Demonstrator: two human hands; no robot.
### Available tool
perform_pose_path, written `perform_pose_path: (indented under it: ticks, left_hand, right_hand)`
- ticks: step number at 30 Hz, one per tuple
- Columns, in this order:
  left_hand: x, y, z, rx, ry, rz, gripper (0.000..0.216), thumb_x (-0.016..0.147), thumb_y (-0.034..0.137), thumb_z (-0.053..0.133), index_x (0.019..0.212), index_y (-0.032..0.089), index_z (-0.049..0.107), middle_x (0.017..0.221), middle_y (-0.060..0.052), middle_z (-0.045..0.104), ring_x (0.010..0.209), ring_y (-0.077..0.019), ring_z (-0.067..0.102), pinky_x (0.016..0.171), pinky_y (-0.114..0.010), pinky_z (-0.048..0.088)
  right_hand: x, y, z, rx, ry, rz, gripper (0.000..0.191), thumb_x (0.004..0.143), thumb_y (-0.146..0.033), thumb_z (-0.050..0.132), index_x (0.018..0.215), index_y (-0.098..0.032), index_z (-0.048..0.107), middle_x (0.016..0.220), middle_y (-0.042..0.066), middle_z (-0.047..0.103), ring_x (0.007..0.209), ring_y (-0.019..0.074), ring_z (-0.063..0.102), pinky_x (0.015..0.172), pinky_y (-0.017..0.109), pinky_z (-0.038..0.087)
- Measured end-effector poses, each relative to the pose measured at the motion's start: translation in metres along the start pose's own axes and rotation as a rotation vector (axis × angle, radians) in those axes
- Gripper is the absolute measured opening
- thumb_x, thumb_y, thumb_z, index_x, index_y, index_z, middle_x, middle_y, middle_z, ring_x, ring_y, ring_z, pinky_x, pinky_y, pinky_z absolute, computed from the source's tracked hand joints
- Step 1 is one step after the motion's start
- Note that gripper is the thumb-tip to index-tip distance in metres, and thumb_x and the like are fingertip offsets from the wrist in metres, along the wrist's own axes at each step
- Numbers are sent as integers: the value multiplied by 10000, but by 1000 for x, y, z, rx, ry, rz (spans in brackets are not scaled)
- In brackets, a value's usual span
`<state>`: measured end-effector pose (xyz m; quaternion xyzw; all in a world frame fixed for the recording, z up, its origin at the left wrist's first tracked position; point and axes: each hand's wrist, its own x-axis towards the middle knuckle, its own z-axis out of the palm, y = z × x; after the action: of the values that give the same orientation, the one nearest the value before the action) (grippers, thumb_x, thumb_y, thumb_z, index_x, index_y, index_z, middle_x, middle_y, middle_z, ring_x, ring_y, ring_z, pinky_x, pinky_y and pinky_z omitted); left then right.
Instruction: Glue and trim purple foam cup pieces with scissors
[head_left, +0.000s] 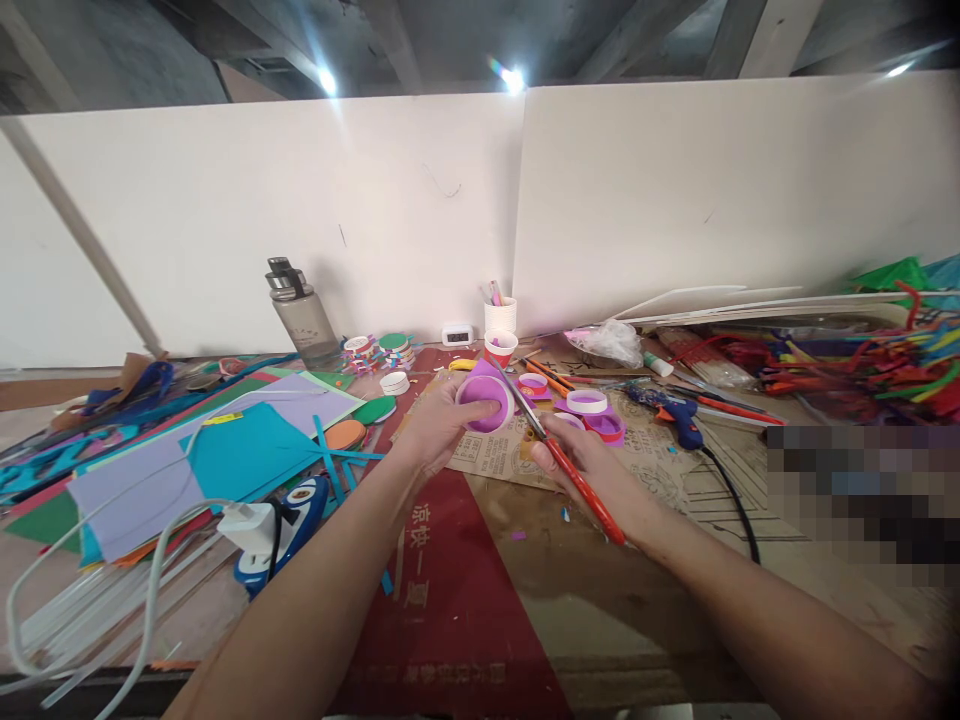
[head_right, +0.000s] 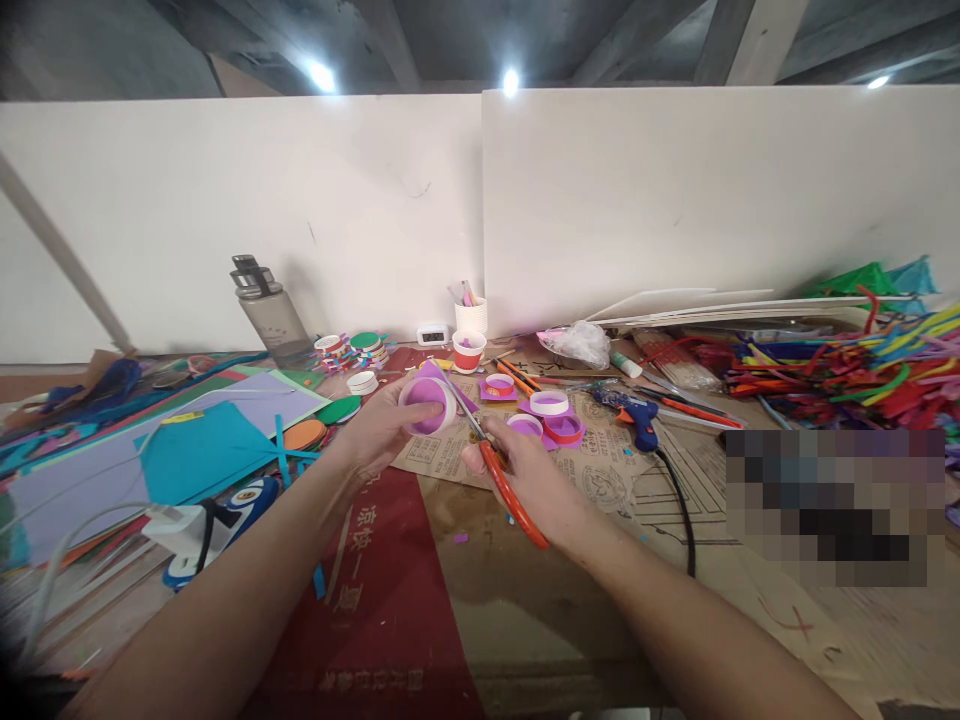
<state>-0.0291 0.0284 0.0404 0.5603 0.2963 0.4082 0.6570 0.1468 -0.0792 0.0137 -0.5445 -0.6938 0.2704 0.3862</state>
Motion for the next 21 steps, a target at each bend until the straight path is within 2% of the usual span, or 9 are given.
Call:
perform_pose_path:
  ticks: [8,12,17,21]
  left_hand:
    - [3,0,-4,-13,-1,-11,319,527,166,866,815,136,733,767,-6,686,695,-112,580,702,-244,442]
    - [1,-7,7,-249,83,-34,372,534,190,899,862,153,727,819,-7,707,730,-112,617,697,-232,476]
    - [-4,-15,22,-392,163,-116,348,534,235,919,796,156,703,741,9,686,624,-93,588,559,-211,444]
    - [-4,-14,22,-346,162,-61,368,525,234,922,812,160,703,760,-1,705,681,-126,627,661,-258,494]
  right_hand:
    - [1,0,0,-17,0,-10,281,953,-465,499,1027,-211,593,731,-15,518,730,167,500,626,254,406]
    - [1,4,2,29,28,48,308,952,-508,484,982,-211,561,698,-42,469,601,123,415,528,236,328]
    - [1,3,5,46,46,66,274,941,-483,507,941,-211,533,680,-58,410,577,107,363,522,234,295]
    - [1,1,5,35,33,35,241,931,-453,525,907,-214,510,751,-31,478,650,125,422,576,240,363]
